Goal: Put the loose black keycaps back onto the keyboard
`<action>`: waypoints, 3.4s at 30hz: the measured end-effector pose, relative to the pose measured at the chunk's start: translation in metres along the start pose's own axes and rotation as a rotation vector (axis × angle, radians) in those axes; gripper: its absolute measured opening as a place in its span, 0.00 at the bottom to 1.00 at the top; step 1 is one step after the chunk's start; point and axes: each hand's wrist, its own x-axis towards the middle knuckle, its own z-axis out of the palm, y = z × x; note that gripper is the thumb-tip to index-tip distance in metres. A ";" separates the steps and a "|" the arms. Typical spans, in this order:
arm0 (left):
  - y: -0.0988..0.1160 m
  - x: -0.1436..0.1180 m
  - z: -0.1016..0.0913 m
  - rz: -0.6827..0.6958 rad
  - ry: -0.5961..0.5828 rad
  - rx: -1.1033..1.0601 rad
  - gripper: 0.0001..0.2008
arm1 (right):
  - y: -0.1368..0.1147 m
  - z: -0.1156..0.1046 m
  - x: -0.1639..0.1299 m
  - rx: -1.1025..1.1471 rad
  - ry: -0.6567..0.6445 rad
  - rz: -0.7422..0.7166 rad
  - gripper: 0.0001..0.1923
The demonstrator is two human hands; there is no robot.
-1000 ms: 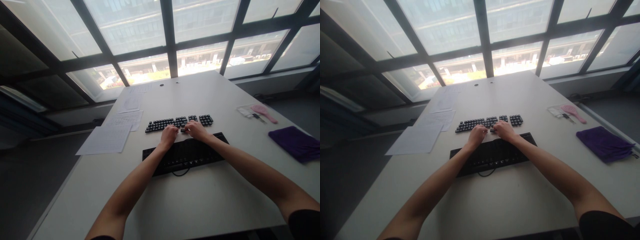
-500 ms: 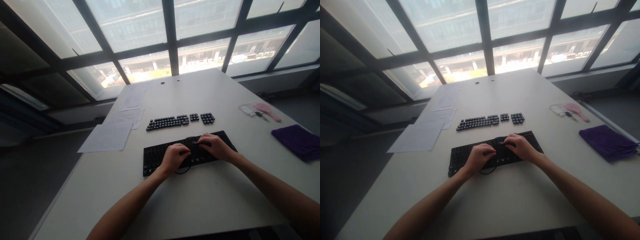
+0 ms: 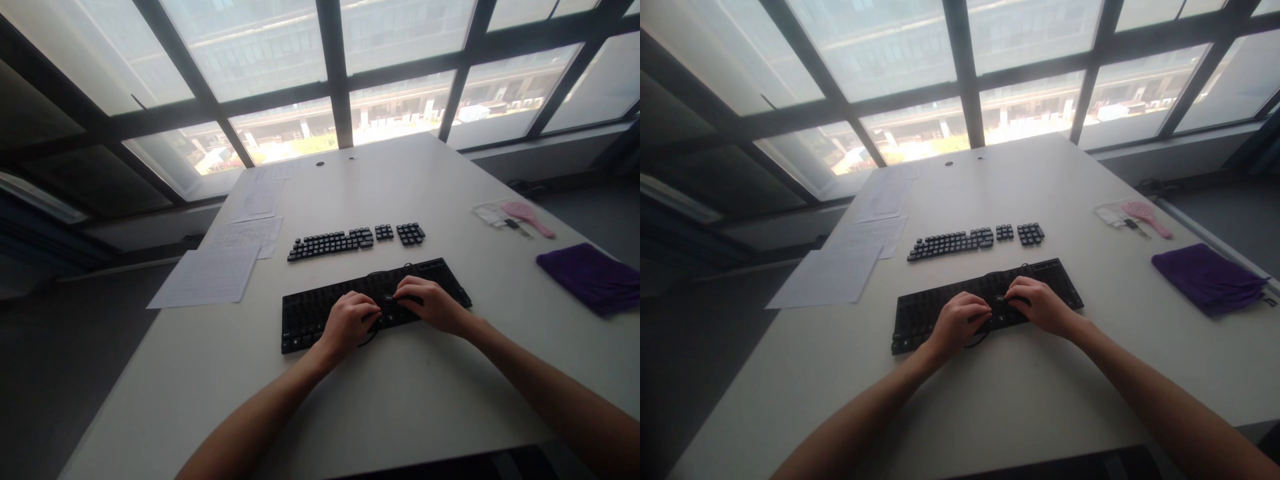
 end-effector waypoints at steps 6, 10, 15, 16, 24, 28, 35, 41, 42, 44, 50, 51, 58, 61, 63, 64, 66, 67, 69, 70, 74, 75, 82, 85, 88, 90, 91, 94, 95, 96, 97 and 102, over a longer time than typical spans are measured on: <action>0.001 -0.003 0.000 0.038 -0.021 0.077 0.06 | -0.001 0.000 -0.002 -0.035 -0.022 -0.036 0.07; 0.004 -0.006 -0.003 0.046 -0.044 0.108 0.08 | -0.001 0.001 -0.004 -0.054 -0.052 -0.062 0.08; 0.004 -0.011 -0.003 0.061 -0.054 0.139 0.10 | -0.001 0.003 -0.006 -0.075 -0.083 -0.089 0.09; 0.004 -0.012 -0.002 0.067 -0.056 0.145 0.09 | -0.002 0.003 -0.006 -0.082 -0.087 -0.100 0.09; 0.007 -0.010 -0.003 0.003 -0.028 0.094 0.11 | -0.009 0.003 -0.005 -0.194 -0.086 -0.147 0.15; 0.012 -0.006 -0.003 0.002 -0.045 0.095 0.15 | -0.011 0.003 -0.004 -0.213 -0.085 -0.162 0.15; 0.010 -0.007 -0.001 -0.028 0.001 0.019 0.13 | -0.006 0.000 -0.005 -0.054 -0.005 -0.060 0.11; 0.008 -0.003 -0.002 -0.023 -0.041 0.072 0.08 | -0.005 -0.003 -0.003 -0.030 0.084 -0.022 0.08; 0.009 -0.001 -0.003 -0.025 -0.055 0.096 0.07 | -0.005 -0.003 -0.003 -0.031 0.087 -0.023 0.08; 0.011 0.005 -0.004 -0.034 -0.087 0.148 0.06 | -0.004 -0.003 -0.003 -0.036 0.096 -0.022 0.08; 0.026 0.025 -0.004 -0.032 -0.213 0.319 0.04 | -0.004 -0.007 -0.003 -0.049 0.154 -0.008 0.07; 0.029 0.027 -0.004 -0.038 -0.231 0.349 0.05 | -0.004 -0.008 -0.003 -0.048 0.163 -0.007 0.07; 0.042 0.038 -0.004 -0.146 -0.341 0.461 0.05 | -0.004 -0.011 -0.003 -0.024 0.170 -0.010 0.07; 0.045 0.045 -0.002 -0.185 -0.379 0.490 0.04 | -0.004 -0.011 -0.004 -0.017 0.161 -0.014 0.07; 0.046 0.049 -0.001 -0.203 -0.409 0.511 0.04 | -0.004 -0.012 -0.004 -0.017 0.165 -0.015 0.07; 0.046 0.050 0.000 -0.209 -0.422 0.516 0.04 | -0.004 -0.012 -0.004 -0.017 0.169 -0.015 0.07; 0.047 0.053 -0.001 -0.210 -0.444 0.512 0.04 | -0.004 -0.013 -0.003 -0.017 0.174 -0.015 0.06; 0.047 0.055 -0.002 -0.207 -0.454 0.503 0.05 | -0.003 -0.013 -0.003 -0.017 0.176 -0.016 0.07; 0.047 0.057 -0.005 -0.195 -0.489 0.478 0.05 | -0.002 -0.014 -0.004 -0.018 0.177 -0.020 0.07; 0.046 0.058 -0.007 -0.186 -0.513 0.466 0.06 | -0.002 -0.014 -0.004 -0.018 0.177 -0.023 0.07; 0.041 0.060 -0.012 -0.156 -0.585 0.441 0.07 | 0.001 -0.012 -0.005 -0.008 0.168 -0.024 0.06; 0.040 0.060 -0.013 -0.151 -0.586 0.435 0.08 | 0.001 -0.012 -0.005 -0.006 0.163 -0.019 0.05; 0.038 0.060 -0.016 -0.094 -0.602 0.430 0.09 | -0.008 -0.030 -0.007 0.006 0.091 0.021 0.07; 0.039 0.063 -0.019 -0.082 -0.624 0.425 0.08 | -0.018 -0.041 -0.014 0.020 0.001 0.032 0.08; 0.040 0.065 -0.020 -0.073 -0.649 0.426 0.09 | -0.028 -0.041 -0.026 0.006 -0.146 0.018 0.06; 0.040 0.067 -0.021 -0.067 -0.659 0.422 0.09 | -0.033 -0.034 -0.034 -0.017 -0.232 0.000 0.05; 0.041 0.067 -0.021 -0.066 -0.661 0.422 0.09 | -0.035 -0.030 -0.037 -0.032 -0.260 -0.007 0.05; 0.044 0.069 -0.021 -0.073 -0.672 0.432 0.10 | -0.037 -0.019 -0.045 -0.082 -0.300 -0.014 0.04; 0.045 0.069 -0.021 -0.076 -0.677 0.435 0.10 | -0.037 -0.017 -0.047 -0.096 -0.309 -0.013 0.04; 0.045 0.070 -0.022 -0.080 -0.682 0.434 0.10 | -0.036 -0.015 -0.047 -0.109 -0.317 -0.011 0.04; 0.045 0.071 -0.022 -0.082 -0.686 0.431 0.10 | -0.035 -0.015 -0.046 -0.120 -0.318 -0.006 0.03; 0.042 0.074 -0.024 -0.068 -0.696 0.423 0.08 | -0.023 -0.020 -0.019 -0.233 -0.140 0.076 0.04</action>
